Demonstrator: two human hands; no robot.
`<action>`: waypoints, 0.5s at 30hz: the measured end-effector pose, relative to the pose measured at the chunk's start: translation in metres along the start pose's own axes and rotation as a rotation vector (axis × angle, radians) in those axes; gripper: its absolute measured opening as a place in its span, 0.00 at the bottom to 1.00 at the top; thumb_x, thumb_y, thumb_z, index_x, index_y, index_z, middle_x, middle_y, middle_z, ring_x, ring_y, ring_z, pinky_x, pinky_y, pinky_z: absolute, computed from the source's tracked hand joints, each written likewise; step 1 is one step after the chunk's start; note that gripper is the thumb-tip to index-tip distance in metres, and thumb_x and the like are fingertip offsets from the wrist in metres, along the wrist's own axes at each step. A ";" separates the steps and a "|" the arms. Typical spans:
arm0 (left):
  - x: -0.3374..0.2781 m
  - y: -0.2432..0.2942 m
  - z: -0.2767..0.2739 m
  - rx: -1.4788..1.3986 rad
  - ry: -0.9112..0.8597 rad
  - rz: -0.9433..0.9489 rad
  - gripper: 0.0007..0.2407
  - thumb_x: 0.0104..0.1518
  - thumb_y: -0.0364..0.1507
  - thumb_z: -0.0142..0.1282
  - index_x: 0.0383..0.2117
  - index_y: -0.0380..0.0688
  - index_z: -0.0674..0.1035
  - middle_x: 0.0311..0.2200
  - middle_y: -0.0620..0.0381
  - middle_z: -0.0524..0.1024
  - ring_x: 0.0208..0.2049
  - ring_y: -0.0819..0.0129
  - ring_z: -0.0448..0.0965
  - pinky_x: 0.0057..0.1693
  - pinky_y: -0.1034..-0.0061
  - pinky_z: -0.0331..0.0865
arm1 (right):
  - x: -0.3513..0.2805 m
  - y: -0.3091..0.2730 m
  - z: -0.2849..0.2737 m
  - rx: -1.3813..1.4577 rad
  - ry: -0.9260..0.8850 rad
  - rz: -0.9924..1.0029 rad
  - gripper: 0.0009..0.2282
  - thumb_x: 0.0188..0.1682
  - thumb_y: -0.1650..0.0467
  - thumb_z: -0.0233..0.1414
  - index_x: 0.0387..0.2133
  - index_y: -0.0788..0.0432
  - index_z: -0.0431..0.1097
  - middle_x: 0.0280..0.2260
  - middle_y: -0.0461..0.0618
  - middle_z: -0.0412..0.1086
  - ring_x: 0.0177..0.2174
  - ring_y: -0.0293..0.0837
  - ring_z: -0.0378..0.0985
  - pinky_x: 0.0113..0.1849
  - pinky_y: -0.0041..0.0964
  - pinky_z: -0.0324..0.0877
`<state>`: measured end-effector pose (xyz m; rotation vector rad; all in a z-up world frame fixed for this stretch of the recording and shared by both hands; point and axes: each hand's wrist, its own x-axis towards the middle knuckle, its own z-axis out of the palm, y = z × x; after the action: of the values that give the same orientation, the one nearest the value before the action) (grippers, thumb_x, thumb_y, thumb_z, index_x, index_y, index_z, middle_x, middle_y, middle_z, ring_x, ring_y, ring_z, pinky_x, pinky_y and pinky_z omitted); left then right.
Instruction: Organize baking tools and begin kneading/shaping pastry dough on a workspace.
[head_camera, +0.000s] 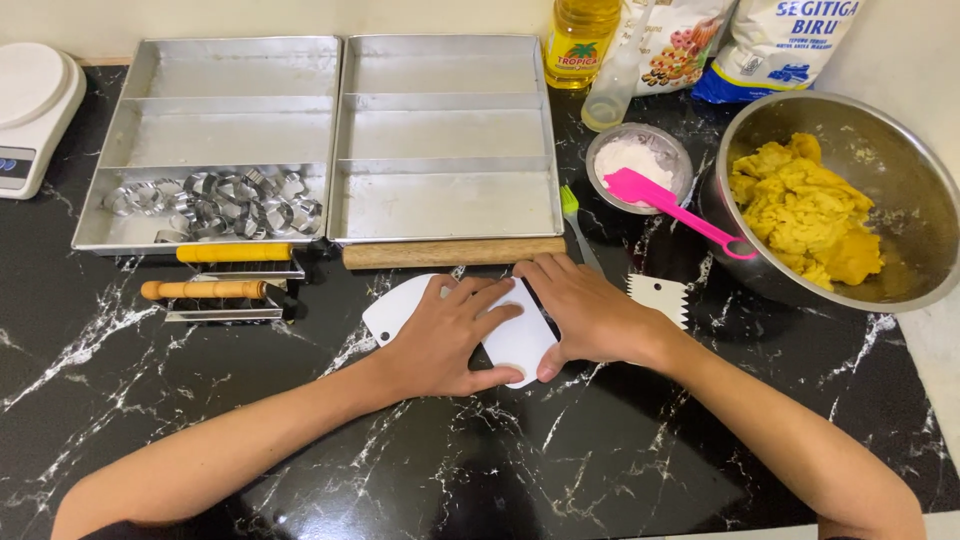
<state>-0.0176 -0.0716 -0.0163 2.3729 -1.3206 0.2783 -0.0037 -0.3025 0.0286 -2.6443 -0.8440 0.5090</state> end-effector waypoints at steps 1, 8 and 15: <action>0.000 0.000 0.001 0.000 0.001 0.001 0.31 0.51 0.53 0.61 0.51 0.38 0.79 0.59 0.41 0.72 0.53 0.52 0.71 0.58 0.52 0.61 | 0.001 -0.001 -0.001 -0.001 0.001 0.000 0.55 0.16 0.61 0.75 0.61 0.66 0.53 0.51 0.57 0.60 0.55 0.55 0.60 0.54 0.47 0.60; 0.001 0.000 0.001 -0.010 -0.002 -0.028 0.33 0.49 0.55 0.61 0.52 0.40 0.76 0.60 0.44 0.70 0.55 0.54 0.70 0.56 0.54 0.59 | 0.003 -0.001 0.000 0.050 -0.011 0.035 0.53 0.14 0.63 0.76 0.57 0.67 0.55 0.53 0.59 0.60 0.57 0.56 0.59 0.55 0.46 0.59; 0.004 0.002 -0.003 -0.009 -0.011 -0.130 0.46 0.42 0.61 0.62 0.60 0.33 0.69 0.51 0.44 0.71 0.47 0.54 0.69 0.49 0.58 0.58 | 0.003 -0.003 -0.004 0.102 0.039 0.122 0.45 0.20 0.64 0.75 0.52 0.64 0.57 0.50 0.59 0.61 0.54 0.54 0.64 0.53 0.46 0.62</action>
<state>-0.0174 -0.0747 -0.0120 2.4430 -1.1635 0.2204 -0.0015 -0.2989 0.0328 -2.6143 -0.6304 0.5151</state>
